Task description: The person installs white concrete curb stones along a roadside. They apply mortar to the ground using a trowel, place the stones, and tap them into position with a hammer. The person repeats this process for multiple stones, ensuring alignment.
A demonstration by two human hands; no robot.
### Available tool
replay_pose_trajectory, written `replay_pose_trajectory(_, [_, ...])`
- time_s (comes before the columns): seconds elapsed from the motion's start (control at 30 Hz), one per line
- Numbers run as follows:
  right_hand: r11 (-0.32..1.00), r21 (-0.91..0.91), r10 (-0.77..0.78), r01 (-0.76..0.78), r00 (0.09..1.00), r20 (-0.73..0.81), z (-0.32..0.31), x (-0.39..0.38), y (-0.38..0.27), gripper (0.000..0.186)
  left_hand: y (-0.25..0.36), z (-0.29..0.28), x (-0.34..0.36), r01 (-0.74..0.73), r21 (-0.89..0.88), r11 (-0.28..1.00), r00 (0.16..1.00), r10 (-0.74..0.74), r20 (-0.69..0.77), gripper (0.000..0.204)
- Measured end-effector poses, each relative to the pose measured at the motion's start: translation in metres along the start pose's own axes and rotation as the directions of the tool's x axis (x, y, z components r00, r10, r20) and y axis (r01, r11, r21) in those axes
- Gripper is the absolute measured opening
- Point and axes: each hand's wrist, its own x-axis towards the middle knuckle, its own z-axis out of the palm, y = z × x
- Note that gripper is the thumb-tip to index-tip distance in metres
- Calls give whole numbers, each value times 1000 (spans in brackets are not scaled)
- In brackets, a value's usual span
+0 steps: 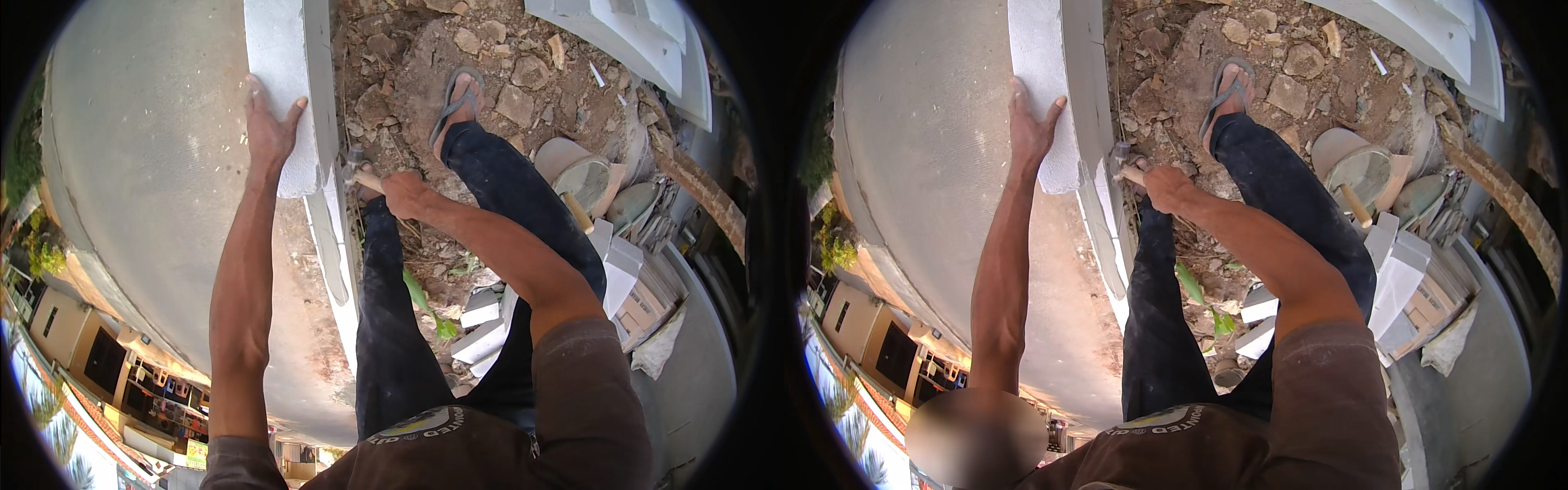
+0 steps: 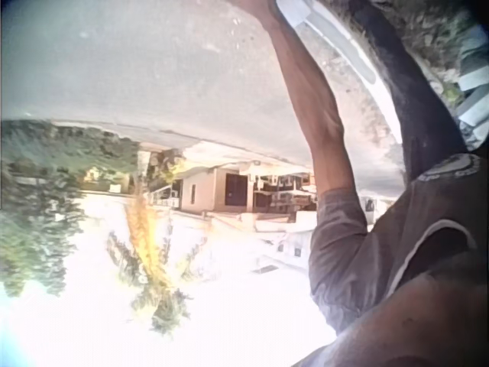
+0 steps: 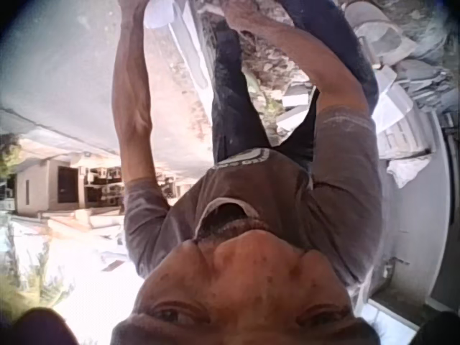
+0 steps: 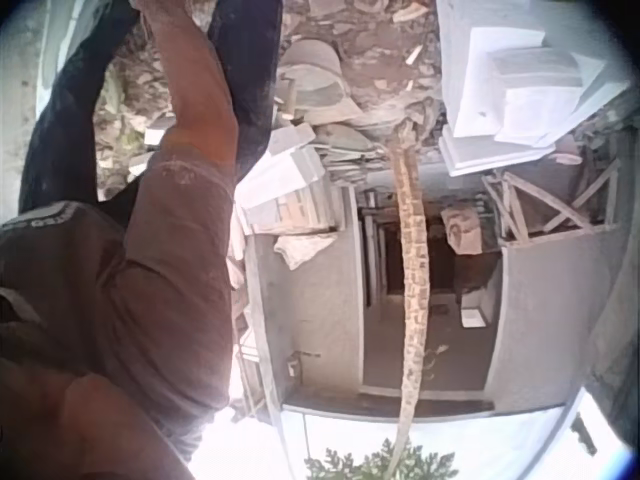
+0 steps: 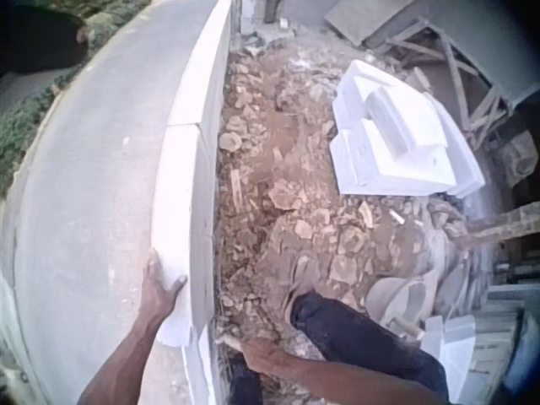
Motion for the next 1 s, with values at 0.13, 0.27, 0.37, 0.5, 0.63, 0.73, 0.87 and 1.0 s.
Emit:
replay_pose_trajectory(0.13, [963,67,-268,260,946,183,91,-27,-71,19,3,-5,-2,29,-15,999,999,-29,22,112])
replay_pose_trajectory(0.27, [865,-29,-483,502,845,229,150,-7,-117,12,6,-6,0,73,-69,995,997,-71,30,106])
replay_pose_trajectory(0.37, [825,-169,-502,539,837,217,97,24,-100,9,1,-7,-1,92,-76,993,995,-89,33,107])
replay_pose_trajectory(0.5, [968,-3,-245,252,936,-252,22,54,-49,15,-1,-2,5,42,-46,998,999,-42,-8,108])
replay_pose_trajectory(0.63, [965,192,-170,179,983,-65,63,34,-80,19,9,-3,-1,80,-141,987,996,-75,40,107])
replay_pose_trajectory(0.73, [929,367,-40,46,999,-25,89,18,-99,26,-20,-8,-18,98,-35,995,995,-98,2,115])
replay_pose_trajectory(0.87, [598,761,161,-250,968,191,89,-13,-78,26,-38,-15,-86,428,-132,894,902,-412,130,115])
replay_pose_trajectory(1.0, [-230,944,409,-235,857,313,94,-22,-67,28,-20,-29,-123,662,-305,685,747,-567,348,105])
